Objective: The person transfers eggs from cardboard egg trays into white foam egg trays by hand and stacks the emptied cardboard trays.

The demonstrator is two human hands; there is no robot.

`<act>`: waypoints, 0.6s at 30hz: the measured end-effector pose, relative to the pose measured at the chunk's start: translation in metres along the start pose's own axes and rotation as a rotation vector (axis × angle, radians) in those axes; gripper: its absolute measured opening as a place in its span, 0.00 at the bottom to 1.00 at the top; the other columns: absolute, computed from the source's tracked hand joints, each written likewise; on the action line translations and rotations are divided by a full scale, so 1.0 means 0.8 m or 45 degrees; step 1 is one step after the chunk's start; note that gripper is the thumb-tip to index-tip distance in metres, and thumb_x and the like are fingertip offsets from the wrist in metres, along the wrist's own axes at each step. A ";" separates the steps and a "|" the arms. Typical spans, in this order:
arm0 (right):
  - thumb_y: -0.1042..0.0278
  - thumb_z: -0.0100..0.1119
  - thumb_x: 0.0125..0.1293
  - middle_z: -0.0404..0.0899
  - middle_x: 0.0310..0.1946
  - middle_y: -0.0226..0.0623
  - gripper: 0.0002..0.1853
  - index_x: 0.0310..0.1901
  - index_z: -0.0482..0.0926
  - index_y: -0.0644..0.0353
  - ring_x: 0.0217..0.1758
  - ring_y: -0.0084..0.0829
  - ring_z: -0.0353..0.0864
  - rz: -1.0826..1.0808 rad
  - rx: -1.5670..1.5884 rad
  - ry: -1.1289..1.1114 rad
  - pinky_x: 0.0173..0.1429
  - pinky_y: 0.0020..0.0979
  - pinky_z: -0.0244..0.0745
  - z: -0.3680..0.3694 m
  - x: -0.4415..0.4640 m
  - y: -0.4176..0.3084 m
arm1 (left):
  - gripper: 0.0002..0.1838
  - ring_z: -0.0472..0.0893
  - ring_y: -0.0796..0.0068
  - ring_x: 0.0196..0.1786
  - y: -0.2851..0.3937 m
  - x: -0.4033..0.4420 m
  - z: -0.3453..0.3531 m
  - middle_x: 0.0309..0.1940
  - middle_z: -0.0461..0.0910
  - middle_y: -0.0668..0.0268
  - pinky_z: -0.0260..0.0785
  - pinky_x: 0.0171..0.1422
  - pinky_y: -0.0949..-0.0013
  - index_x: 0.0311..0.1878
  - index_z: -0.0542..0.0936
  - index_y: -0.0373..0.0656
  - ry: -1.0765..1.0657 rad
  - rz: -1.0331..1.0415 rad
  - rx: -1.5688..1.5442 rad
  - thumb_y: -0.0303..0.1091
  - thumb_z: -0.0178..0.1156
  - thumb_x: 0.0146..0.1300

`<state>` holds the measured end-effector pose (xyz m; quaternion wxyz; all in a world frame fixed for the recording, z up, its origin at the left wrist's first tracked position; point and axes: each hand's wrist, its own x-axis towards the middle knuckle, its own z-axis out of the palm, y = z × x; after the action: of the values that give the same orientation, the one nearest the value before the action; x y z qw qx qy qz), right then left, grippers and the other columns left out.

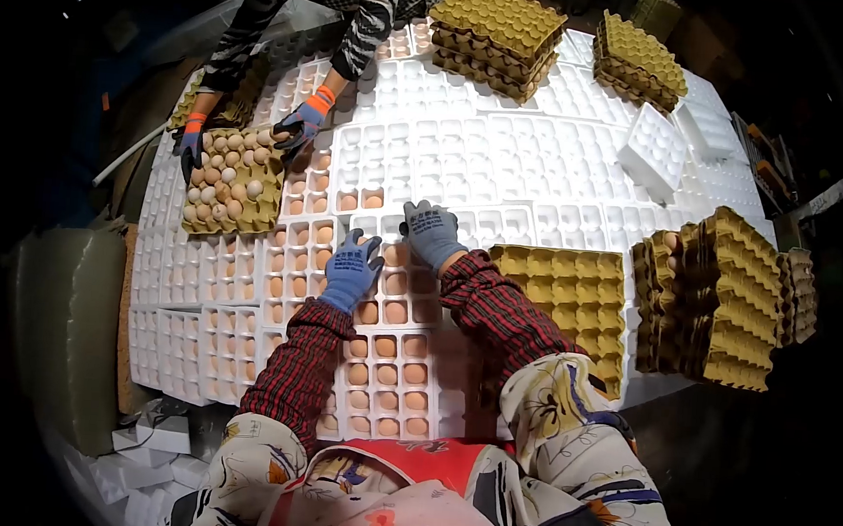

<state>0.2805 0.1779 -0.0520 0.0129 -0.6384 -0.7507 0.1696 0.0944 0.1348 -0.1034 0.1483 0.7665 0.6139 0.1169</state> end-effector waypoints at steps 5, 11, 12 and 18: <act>0.47 0.58 0.65 0.65 0.69 0.47 0.33 0.69 0.68 0.51 0.73 0.51 0.59 -0.072 0.347 0.376 0.73 0.54 0.52 0.012 -0.044 0.029 | 0.22 0.72 0.49 0.65 -0.014 0.025 -0.015 0.63 0.74 0.52 0.68 0.67 0.52 0.61 0.79 0.54 -0.184 -0.012 -0.088 0.38 0.61 0.62; 0.45 0.58 0.66 0.69 0.65 0.53 0.34 0.67 0.70 0.58 0.68 0.54 0.65 0.671 -0.038 0.858 0.71 0.50 0.58 -0.049 -0.317 0.199 | 0.24 0.66 0.44 0.69 -0.032 0.087 0.028 0.67 0.71 0.53 0.57 0.74 0.47 0.65 0.75 0.46 0.416 0.270 0.017 0.41 0.58 0.67; 0.43 0.56 0.67 0.71 0.64 0.54 0.35 0.67 0.69 0.60 0.66 0.55 0.68 0.865 -0.113 0.823 0.69 0.50 0.61 -0.028 -0.350 0.242 | 0.25 0.64 0.42 0.70 -0.032 0.073 0.035 0.69 0.68 0.53 0.54 0.74 0.45 0.66 0.74 0.46 0.325 0.153 0.324 0.43 0.58 0.68; 0.45 0.56 0.67 0.80 0.53 0.55 0.29 0.59 0.77 0.61 0.55 0.55 0.79 1.047 0.378 0.384 0.59 0.43 0.73 -0.038 -0.429 0.280 | 0.27 0.72 0.51 0.65 0.086 -0.031 -0.014 0.64 0.73 0.48 0.60 0.72 0.56 0.69 0.69 0.36 0.127 0.760 -0.335 0.44 0.54 0.74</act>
<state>0.5645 -0.1169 -0.0167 0.1450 -0.8919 -0.3925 0.1715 0.1475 0.0978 -0.0677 0.1750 0.8802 0.3482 0.2709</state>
